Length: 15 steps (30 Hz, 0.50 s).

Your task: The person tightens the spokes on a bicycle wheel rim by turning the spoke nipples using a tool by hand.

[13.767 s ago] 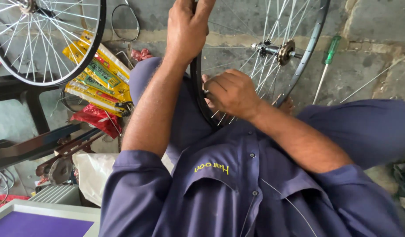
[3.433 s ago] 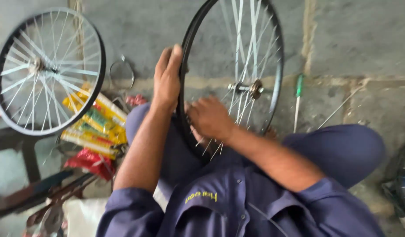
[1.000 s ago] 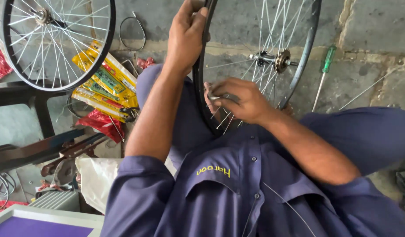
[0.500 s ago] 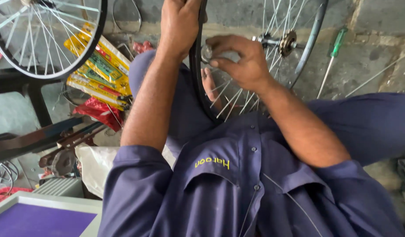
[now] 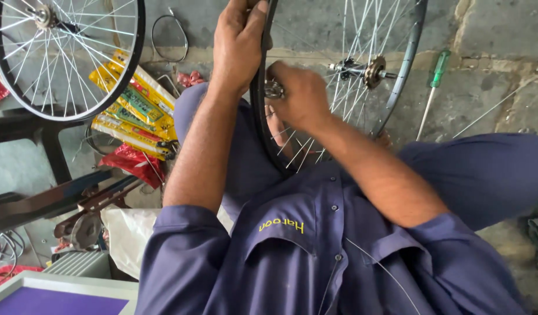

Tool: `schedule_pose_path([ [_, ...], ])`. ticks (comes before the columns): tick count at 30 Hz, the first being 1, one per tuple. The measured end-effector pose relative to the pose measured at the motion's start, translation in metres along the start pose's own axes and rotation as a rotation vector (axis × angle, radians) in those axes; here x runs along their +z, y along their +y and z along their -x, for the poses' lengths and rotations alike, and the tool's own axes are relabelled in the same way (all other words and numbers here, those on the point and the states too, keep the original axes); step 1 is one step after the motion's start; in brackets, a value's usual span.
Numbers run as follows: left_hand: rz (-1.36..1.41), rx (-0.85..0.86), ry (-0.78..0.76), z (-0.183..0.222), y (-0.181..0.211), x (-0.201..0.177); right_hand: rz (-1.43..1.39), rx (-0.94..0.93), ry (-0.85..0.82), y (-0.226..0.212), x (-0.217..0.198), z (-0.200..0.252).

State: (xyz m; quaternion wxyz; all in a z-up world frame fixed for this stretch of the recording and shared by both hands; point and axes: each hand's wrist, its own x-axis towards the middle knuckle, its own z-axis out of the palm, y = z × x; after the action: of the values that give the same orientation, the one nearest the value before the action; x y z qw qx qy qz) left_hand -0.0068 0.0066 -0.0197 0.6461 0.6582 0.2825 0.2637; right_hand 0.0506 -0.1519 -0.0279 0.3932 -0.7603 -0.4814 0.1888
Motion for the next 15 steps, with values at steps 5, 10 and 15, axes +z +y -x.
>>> schedule_pose_path([
  [5, -0.025, -0.036, 0.026, 0.002, -0.001, -0.003, -0.535, -0.200, -0.079, 0.019, -0.023, 0.005],
  [10, -0.029, -0.030, 0.003, 0.002, 0.008, 0.001, -0.018, 0.034, 0.006, 0.003, 0.000, -0.003],
  [15, 0.003, -0.018, -0.002, 0.001, 0.004, -0.002, -0.483, -0.134, -0.100, 0.008, -0.029, 0.002],
])
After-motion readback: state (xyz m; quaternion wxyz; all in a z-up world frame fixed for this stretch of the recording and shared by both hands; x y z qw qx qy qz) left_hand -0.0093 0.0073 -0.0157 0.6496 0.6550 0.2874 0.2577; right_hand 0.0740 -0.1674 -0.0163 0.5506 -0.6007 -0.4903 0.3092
